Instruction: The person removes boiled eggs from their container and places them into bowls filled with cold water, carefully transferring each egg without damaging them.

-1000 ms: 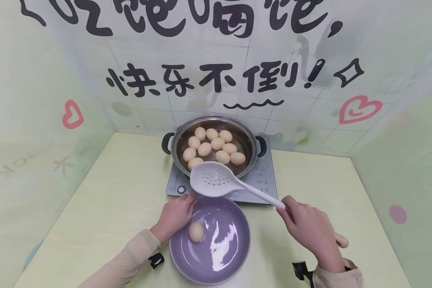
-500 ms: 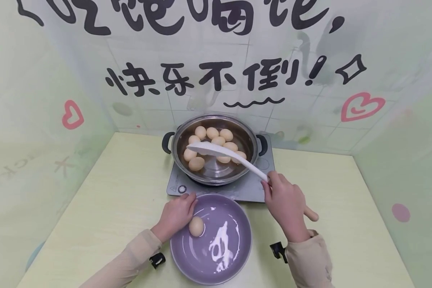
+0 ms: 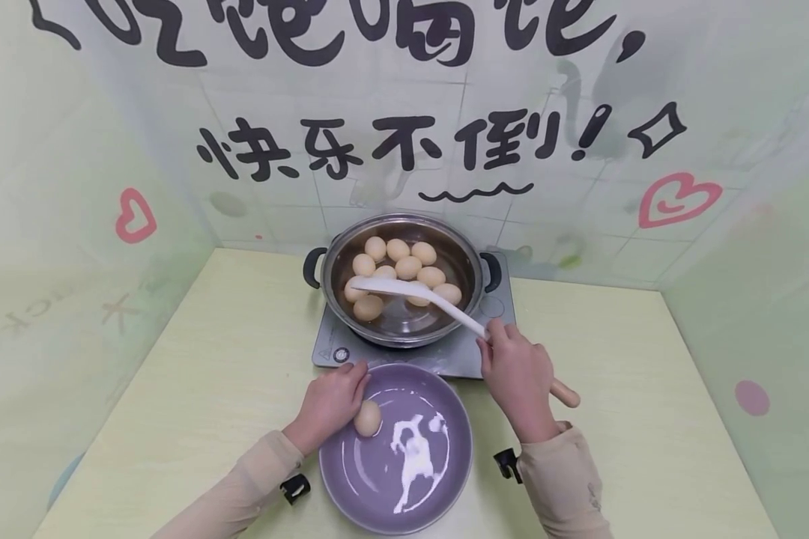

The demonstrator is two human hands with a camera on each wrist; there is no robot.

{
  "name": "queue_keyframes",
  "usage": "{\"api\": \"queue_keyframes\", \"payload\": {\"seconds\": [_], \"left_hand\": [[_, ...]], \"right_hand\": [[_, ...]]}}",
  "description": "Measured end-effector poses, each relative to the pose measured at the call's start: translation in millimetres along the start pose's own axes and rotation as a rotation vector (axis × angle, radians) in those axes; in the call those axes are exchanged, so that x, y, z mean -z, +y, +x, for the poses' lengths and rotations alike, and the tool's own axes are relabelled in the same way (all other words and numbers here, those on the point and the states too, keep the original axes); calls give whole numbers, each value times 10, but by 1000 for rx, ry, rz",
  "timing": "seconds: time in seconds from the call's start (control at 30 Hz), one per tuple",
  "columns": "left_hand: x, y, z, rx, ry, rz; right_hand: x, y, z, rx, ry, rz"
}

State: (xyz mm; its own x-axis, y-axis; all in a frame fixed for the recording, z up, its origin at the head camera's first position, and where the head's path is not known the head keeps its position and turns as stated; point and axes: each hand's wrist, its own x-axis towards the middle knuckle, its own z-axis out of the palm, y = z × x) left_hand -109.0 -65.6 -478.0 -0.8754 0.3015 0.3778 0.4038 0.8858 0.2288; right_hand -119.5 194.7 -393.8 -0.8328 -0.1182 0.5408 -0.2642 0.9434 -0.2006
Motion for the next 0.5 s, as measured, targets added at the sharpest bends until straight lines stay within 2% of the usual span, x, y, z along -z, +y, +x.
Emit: {"api": "queue_keyframes", "payload": {"seconds": [0.5], "left_hand": [[4, 3, -2, -11, 32, 0]], "right_hand": [[3, -89, -74, 19, -51, -34]]}}
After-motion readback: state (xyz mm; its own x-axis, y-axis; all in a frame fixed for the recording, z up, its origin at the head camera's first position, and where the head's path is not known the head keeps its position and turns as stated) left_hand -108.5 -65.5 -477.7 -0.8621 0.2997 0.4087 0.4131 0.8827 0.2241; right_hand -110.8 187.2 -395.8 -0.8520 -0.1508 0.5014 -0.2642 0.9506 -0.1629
